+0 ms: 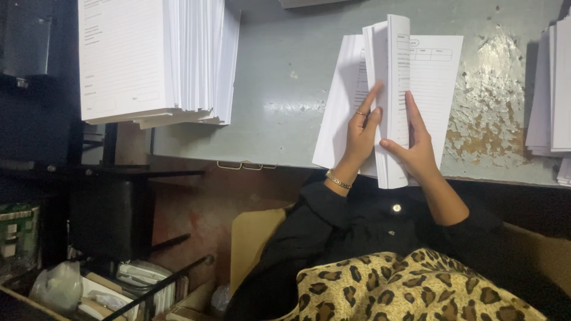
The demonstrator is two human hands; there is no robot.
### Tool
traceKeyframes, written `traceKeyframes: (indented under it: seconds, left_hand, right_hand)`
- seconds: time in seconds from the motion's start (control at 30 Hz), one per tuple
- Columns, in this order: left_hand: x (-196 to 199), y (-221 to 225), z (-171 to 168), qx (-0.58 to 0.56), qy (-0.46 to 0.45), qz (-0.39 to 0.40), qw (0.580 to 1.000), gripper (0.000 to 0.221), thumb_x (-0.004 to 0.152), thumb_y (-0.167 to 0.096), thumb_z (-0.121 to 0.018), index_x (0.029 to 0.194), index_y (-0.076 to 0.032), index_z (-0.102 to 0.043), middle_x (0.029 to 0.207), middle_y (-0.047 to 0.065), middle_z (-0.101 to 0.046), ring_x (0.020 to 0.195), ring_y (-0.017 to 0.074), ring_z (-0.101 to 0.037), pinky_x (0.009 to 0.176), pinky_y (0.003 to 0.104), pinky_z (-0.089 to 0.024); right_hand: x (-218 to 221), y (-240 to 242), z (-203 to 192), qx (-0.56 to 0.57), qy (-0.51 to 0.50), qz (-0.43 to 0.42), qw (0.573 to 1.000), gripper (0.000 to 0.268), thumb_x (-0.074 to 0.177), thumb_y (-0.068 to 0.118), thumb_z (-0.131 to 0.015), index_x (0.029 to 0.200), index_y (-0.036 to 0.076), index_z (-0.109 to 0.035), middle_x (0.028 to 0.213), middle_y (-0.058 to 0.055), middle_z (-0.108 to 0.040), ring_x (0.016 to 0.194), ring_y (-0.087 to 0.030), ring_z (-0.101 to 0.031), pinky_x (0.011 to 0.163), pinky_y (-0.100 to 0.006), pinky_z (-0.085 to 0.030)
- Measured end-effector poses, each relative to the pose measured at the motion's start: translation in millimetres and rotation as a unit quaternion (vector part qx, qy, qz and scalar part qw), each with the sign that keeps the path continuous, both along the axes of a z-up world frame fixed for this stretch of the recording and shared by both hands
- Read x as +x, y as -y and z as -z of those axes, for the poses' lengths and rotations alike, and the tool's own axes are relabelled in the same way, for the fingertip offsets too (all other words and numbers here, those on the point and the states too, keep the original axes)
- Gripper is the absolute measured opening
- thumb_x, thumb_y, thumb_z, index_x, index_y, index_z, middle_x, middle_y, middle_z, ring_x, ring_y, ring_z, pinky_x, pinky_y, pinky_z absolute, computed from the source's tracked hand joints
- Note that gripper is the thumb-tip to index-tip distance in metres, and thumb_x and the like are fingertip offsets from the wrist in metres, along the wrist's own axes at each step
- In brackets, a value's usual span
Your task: A person is sorting and inspecting stacks of printed documents on a production table, flipping through pages to verify content.
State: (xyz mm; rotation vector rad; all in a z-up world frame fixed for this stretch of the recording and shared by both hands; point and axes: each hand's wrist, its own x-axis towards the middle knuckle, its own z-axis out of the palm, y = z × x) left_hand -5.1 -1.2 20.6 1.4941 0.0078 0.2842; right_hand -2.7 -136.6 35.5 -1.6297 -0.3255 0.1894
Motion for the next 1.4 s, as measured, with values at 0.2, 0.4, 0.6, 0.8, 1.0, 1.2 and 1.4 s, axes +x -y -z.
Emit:
traceKeyframes:
  seconds: [0.2, 0.4, 0.6, 0.8, 1.0, 1.2, 1.4]
  left_hand:
    - [5, 0, 33, -0.026, -0.012, 0.016, 0.999, 0.041, 0.113, -0.033, -0.047, 0.149, -0.015, -0.056, 0.149, 0.009, -0.057, 0.143, 0.0242, -0.048, 0.118, 0.039, -0.042]
    - [3, 1, 29, -0.024, -0.022, 0.013, 0.999, 0.042, 0.110, -0.036, -0.054, 0.148, -0.019, -0.056, 0.146, 0.008, -0.059, 0.140, 0.0247, -0.052, 0.117, 0.041, -0.043]
    - [3, 0, 27, -0.017, -0.026, 0.013, 0.999, 0.042, 0.111, -0.037, -0.054, 0.148, -0.019, -0.057, 0.146, 0.008, -0.059, 0.139, 0.0252, -0.052, 0.116, 0.042, -0.043]
    - [4, -1, 30, -0.012, -0.025, 0.014, 1.000, 0.042, 0.110, -0.039, -0.054, 0.148, -0.021, -0.057, 0.147, 0.007, -0.059, 0.140, 0.0236, -0.052, 0.116, 0.041, -0.043]
    - [5, 0, 25, -0.015, -0.024, 0.007, 1.000, 0.043, 0.110, -0.036, -0.054, 0.150, -0.020, -0.054, 0.149, 0.009, -0.057, 0.142, 0.0241, -0.048, 0.115, 0.040, -0.044]
    - [6, -1, 34, -0.019, -0.023, 0.018, 0.999, 0.040, 0.113, -0.034, -0.046, 0.150, -0.018, -0.054, 0.148, 0.009, -0.057, 0.141, 0.0265, -0.050, 0.116, 0.042, -0.043]
    - [4, 2, 30, -0.021, -0.028, 0.010, 0.999, 0.045, 0.108, -0.036, -0.057, 0.149, -0.016, -0.055, 0.148, 0.010, -0.057, 0.143, 0.0261, -0.048, 0.119, 0.041, -0.040]
  right_hand:
    - [-2, -2, -5, -0.006, -0.002, -0.001, 1.000, 0.102, 0.083, 0.029, -0.077, 0.164, 0.021, -0.014, 0.166, -0.026, -0.015, 0.150, -0.050, -0.008, 0.118, -0.066, -0.015]
    - [-2, -3, -7, -0.005, 0.003, 0.002, 1.000, 0.102, 0.084, 0.029, -0.077, 0.163, 0.022, -0.014, 0.166, -0.026, -0.016, 0.150, -0.050, -0.010, 0.118, -0.066, -0.016]
    - [-2, -3, -8, -0.005, 0.000, -0.001, 1.000, 0.102, 0.084, 0.032, -0.077, 0.164, 0.022, -0.013, 0.165, -0.026, -0.016, 0.150, -0.050, -0.010, 0.118, -0.066, -0.017]
    - [-1, -1, -3, -0.012, 0.007, -0.003, 1.000, 0.102, 0.084, 0.032, -0.076, 0.164, 0.022, -0.013, 0.165, -0.027, -0.016, 0.150, -0.050, -0.011, 0.117, -0.066, -0.018]
    - [0, 0, -3, -0.015, 0.003, -0.001, 1.000, 0.103, 0.083, 0.035, -0.077, 0.164, 0.022, -0.013, 0.165, -0.027, -0.016, 0.150, -0.049, -0.011, 0.118, -0.065, -0.017]
    - [-1, -1, -2, -0.020, 0.000, 0.002, 1.000, 0.104, 0.082, 0.036, -0.077, 0.164, 0.021, -0.014, 0.166, -0.025, -0.016, 0.150, -0.048, -0.011, 0.118, -0.064, -0.018]
    - [0, -1, 1, -0.008, 0.007, 0.000, 1.000, 0.104, 0.082, 0.034, -0.078, 0.164, 0.020, -0.015, 0.167, -0.022, -0.016, 0.151, -0.046, -0.010, 0.119, -0.062, -0.016]
